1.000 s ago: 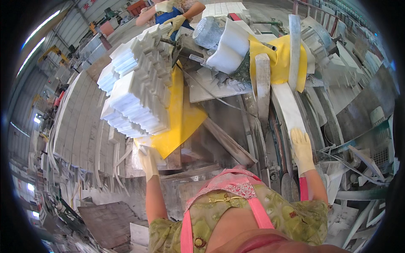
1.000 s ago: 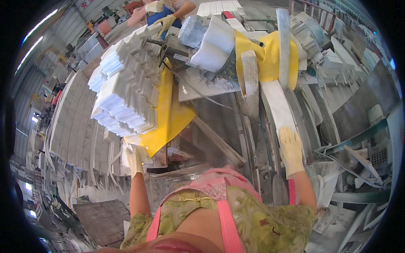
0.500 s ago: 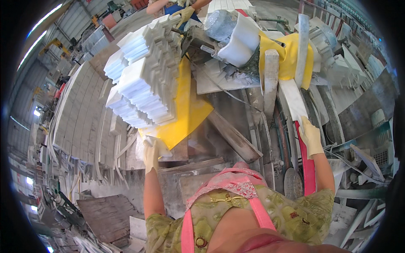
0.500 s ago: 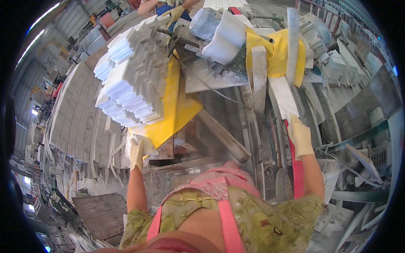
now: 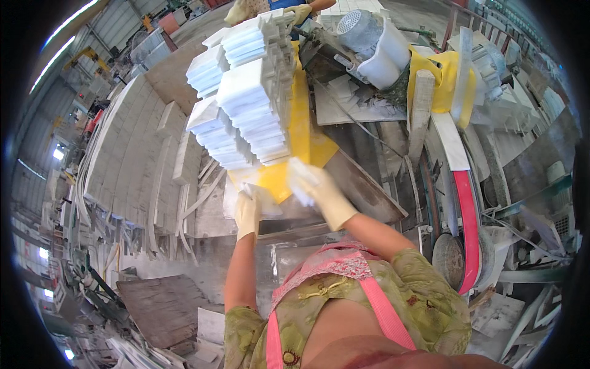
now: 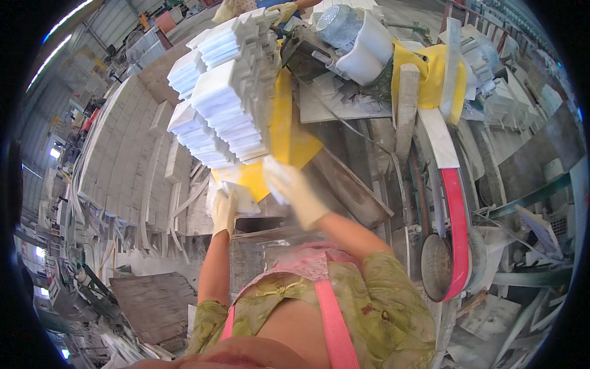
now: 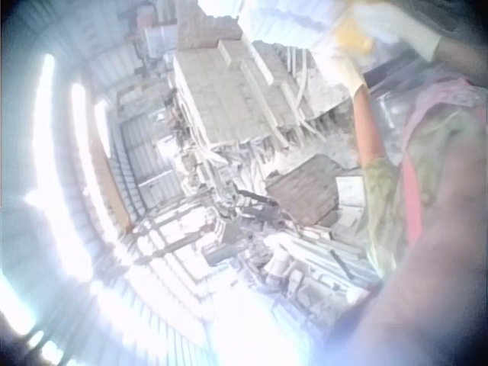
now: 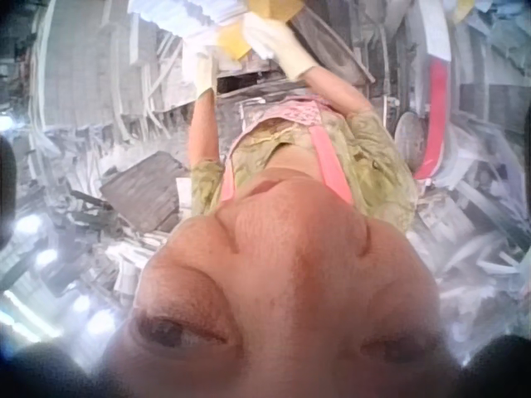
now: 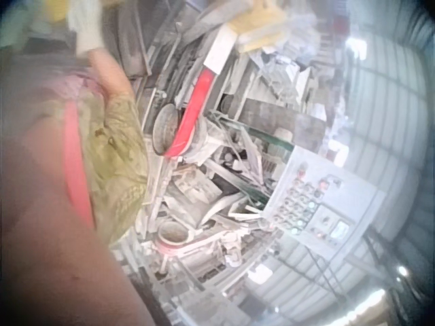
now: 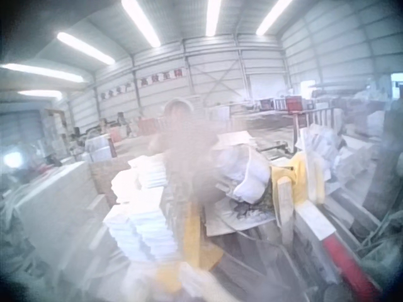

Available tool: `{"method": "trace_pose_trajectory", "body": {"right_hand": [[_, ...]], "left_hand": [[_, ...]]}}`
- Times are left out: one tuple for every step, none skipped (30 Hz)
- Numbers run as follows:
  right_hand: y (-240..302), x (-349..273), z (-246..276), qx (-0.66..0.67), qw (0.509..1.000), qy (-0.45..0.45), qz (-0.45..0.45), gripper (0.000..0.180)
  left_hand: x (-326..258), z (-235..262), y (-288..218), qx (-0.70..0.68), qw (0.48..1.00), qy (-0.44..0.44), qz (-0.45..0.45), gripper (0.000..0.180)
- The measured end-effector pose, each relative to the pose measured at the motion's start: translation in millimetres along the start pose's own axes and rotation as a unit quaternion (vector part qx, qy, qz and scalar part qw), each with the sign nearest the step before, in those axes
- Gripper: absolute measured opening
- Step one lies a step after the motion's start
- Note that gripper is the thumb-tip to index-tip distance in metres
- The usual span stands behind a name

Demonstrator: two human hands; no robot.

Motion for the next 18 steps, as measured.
{"method": "trace_pose_trajectory", "body": {"right_hand": [[-11, 8, -19, -0.051, 0.997, -0.046, 0.042, 0.043], [-22, 19, -37, -0.062, 0.996, -0.040, 0.059, 0.047], [-28, 27, -53, -0.094, 0.988, -0.059, 0.108, 0.051], [-34, 30, -64, -0.131, 0.976, -0.084, 0.150, 0.051], [-44, 32, -71, -0.175, 0.967, -0.110, 0.152, 0.052], [-54, 35, -75, -0.151, 0.975, -0.088, 0.138, 0.056], [-60, 36, -79, -0.179, 0.970, -0.096, 0.131, 0.057], [-64, 37, -78, -0.198, 0.967, -0.110, 0.120, 0.058], [-64, 37, -76, -0.212, 0.961, -0.127, 0.122, 0.059], [-67, 39, -78, -0.213, 0.966, -0.104, 0.103, 0.062], [-68, 42, -79, -0.209, 0.970, -0.082, 0.099, 0.065], [-70, 45, -80, -0.209, 0.972, -0.056, 0.092, 0.068], [-68, 46, -85, -0.225, 0.967, -0.018, 0.117, 0.073], [-67, 47, -89, -0.245, 0.959, 0.024, 0.139, 0.077], [-67, 48, -93, -0.265, 0.949, 0.065, 0.160, 0.081], [-68, 47, -93, -0.295, 0.936, 0.078, 0.178, 0.084], [-68, 46, -92, -0.323, 0.921, 0.091, 0.196, 0.087], [-69, 46, -88, -0.376, 0.902, 0.080, 0.197, 0.088]], "left_hand": [[2, 1, -2, 0.025, 0.999, 0.020, 0.007, 0.050], [4, 1, -6, 0.055, 0.998, 0.036, 0.005, 0.051], [5, 2, -9, 0.085, 0.995, 0.053, 0.005, 0.051], [3, 3, -14, 0.115, 0.991, 0.061, -0.009, 0.053], [1, 5, -15, 0.078, 0.996, 0.051, -0.003, 0.053], [-1, 4, -12, 0.049, 0.997, 0.056, 0.022, 0.053], [-4, 3, -9, 0.018, 0.998, 0.053, 0.041, 0.053], [-6, 1, -9, 0.000, 0.998, 0.051, 0.036, 0.055], [-7, -2, -5, -0.014, 0.997, 0.062, 0.045, 0.056], [-6, -5, -3, -0.032, 0.997, 0.059, 0.039, 0.057], [-3, -7, -1, -0.050, 0.997, 0.054, 0.032, 0.058], [2, -8, -1, -0.038, 0.998, 0.055, 0.009, 0.061], [7, -8, -1, -0.025, 0.998, 0.057, -0.013, 0.065], [11, -10, 2, -0.005, 0.997, 0.075, -0.014, 0.068], [15, -10, 2, -0.038, 0.997, 0.059, -0.020, 0.072], [16, -12, 4, -0.060, 0.996, 0.062, -0.003, 0.076], [15, -14, 8, -0.067, 0.995, 0.066, 0.036, 0.080], [13, -14, 10, -0.100, 0.991, 0.045, 0.081, 0.081]]}}
Point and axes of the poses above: each hand's wrist, its own x-axis towards the middle knuckle, its own z-axis out of the back of the hand, y = z × x, the point moved 8 cm from there along x, towards the middle knuckle, and after that the axes turned 13 degrees about -z, right-handed, at the moved point
